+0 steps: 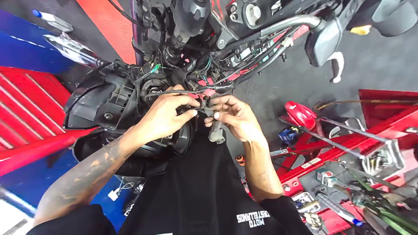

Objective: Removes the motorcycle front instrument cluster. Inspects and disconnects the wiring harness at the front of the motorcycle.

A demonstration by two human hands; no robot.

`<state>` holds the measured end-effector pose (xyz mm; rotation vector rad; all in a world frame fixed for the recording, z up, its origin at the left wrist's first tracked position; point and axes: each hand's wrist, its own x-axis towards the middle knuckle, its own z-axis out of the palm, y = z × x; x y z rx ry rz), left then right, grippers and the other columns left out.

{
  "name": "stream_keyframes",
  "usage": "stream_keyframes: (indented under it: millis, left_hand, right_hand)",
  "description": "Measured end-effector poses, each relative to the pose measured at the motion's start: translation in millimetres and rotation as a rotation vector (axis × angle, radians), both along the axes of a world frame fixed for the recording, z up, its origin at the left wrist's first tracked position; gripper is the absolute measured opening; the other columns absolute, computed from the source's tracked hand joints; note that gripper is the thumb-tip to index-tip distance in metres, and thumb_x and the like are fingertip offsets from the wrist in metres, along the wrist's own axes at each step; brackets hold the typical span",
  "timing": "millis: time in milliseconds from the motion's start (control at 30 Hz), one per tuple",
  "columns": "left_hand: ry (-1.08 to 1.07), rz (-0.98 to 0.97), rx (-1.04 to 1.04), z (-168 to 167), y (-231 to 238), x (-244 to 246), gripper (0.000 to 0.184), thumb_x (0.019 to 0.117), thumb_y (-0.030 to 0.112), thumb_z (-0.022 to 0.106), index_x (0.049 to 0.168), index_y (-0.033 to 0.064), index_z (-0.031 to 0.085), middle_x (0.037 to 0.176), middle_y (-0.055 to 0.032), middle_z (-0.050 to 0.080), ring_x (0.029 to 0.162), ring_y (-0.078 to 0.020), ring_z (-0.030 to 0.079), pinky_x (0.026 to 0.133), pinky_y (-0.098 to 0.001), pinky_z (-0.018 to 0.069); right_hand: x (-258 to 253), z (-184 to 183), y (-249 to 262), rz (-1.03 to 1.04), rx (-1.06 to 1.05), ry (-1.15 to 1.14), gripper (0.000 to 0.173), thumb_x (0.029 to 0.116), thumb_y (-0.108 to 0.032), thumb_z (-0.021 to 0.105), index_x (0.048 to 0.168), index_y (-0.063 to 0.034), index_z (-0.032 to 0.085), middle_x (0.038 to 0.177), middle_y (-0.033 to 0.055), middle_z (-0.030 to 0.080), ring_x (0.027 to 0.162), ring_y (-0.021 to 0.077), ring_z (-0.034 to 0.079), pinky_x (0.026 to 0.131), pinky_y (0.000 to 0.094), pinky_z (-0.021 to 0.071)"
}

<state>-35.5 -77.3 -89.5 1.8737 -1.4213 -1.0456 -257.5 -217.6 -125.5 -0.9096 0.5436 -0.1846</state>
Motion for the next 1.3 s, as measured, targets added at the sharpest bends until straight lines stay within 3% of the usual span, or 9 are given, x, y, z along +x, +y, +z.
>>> stream_keyframes:
  millis: [100, 200, 400, 633, 867, 1067, 1300]
  left_hand:
    - [0.028, 0.072, -0.017, 2.8, -1.6, -4.7, 0.018, 0.0977, 0.029, 0.069, 0.11, 0.0182, 0.076, 0.115, 0.0017, 0.069, 0.11, -0.006, 0.064, 0.096, -0.0281, 0.0546]
    - [-0.091, 0.116, -0.024, 4.1, 0.0, -13.2, 0.021, 0.0961, 0.031, 0.071, 0.111, 0.0169, 0.074, 0.111, 0.0005, 0.073, 0.106, -0.0104, 0.067, 0.094, -0.0353, 0.0544]
    - [-0.351, 0.043, -0.359, -4.2, 5.0, -19.4, 0.019, 0.097, 0.02, 0.071, 0.111, 0.0081, 0.076, 0.105, -0.007, 0.077, 0.097, -0.0195, 0.073, 0.086, -0.0359, 0.0596]
    - [-0.46, 0.005, -0.415, -3.4, 6.0, -20.8, 0.018, 0.0979, 0.017, 0.068, 0.108, 0.0072, 0.079, 0.101, -0.0089, 0.078, 0.091, -0.0202, 0.075, 0.077, -0.0345, 0.0609]
    - [-0.253, 0.186, -0.308, -2.2, 8.8, -24.7, 0.012, 0.0942, 0.018, 0.073, 0.1, 0.0087, 0.078, 0.102, -0.0041, 0.078, 0.094, -0.0096, 0.074, 0.082, -0.0288, 0.0615]
    - [-0.226, 0.181, -0.238, 2.8, 8.8, -21.4, 0.014, 0.0951, 0.019, 0.07, 0.104, 0.01, 0.076, 0.103, -0.0015, 0.076, 0.093, -0.0061, 0.072, 0.082, -0.0263, 0.0596]
    - [-0.063, 0.272, -0.111, 5.6, 5.8, -20.1, 0.012, 0.0936, 0.015, 0.068, 0.105, 0.01, 0.068, 0.09, 0.0038, 0.074, 0.077, 0.001, 0.069, 0.066, -0.0181, 0.0585]
  right_hand:
    - [0.6, 2.3, 4.7, -0.004, 0.027, -0.01, 0.028, 0.097, 0.005, 0.057, 0.125, 0.0029, 0.059, 0.103, 0.0176, 0.071, 0.085, 0.0286, 0.075, 0.076, 0.0459, 0.0658]
    - [2.9, 4.2, 9.6, 0.003, 0.031, -0.035, 0.024, 0.0996, 0.003, 0.055, 0.123, 0.0034, 0.061, 0.101, 0.0169, 0.073, 0.084, 0.0262, 0.075, 0.075, 0.0434, 0.0657]
    - [5.0, 9.0, 14.0, -0.007, -0.032, -0.037, 0.026, 0.0963, 0.005, 0.058, 0.122, 0.0053, 0.062, 0.097, 0.015, 0.073, 0.079, 0.0231, 0.074, 0.073, 0.0407, 0.0657]
    - [7.2, 13.7, 16.9, -0.021, -0.126, -0.023, 0.028, 0.0932, 0.002, 0.068, 0.12, 0.0057, 0.062, 0.093, 0.0142, 0.072, 0.076, 0.0225, 0.073, 0.07, 0.039, 0.0655]
    - [19.2, 20.2, 24.0, -0.047, -0.313, 0.094, 0.022, 0.0938, -0.004, 0.072, 0.114, 0.003, 0.065, 0.084, 0.0091, 0.073, 0.065, 0.0171, 0.071, 0.059, 0.0319, 0.0638]
    - [22.7, 14.3, 23.0, -0.106, -0.407, 0.082, 0.009, 0.0935, 0.001, 0.069, 0.102, 0.0009, 0.066, 0.084, 0.009, 0.073, 0.066, 0.0181, 0.072, 0.06, 0.0331, 0.0648]
    - [26.8, 7.1, 17.4, -0.097, -0.48, -0.033, 0.008, 0.0882, 0.003, 0.069, 0.092, -0.0025, 0.065, 0.092, 0.0083, 0.073, 0.069, 0.0136, 0.068, 0.059, 0.0282, 0.059]
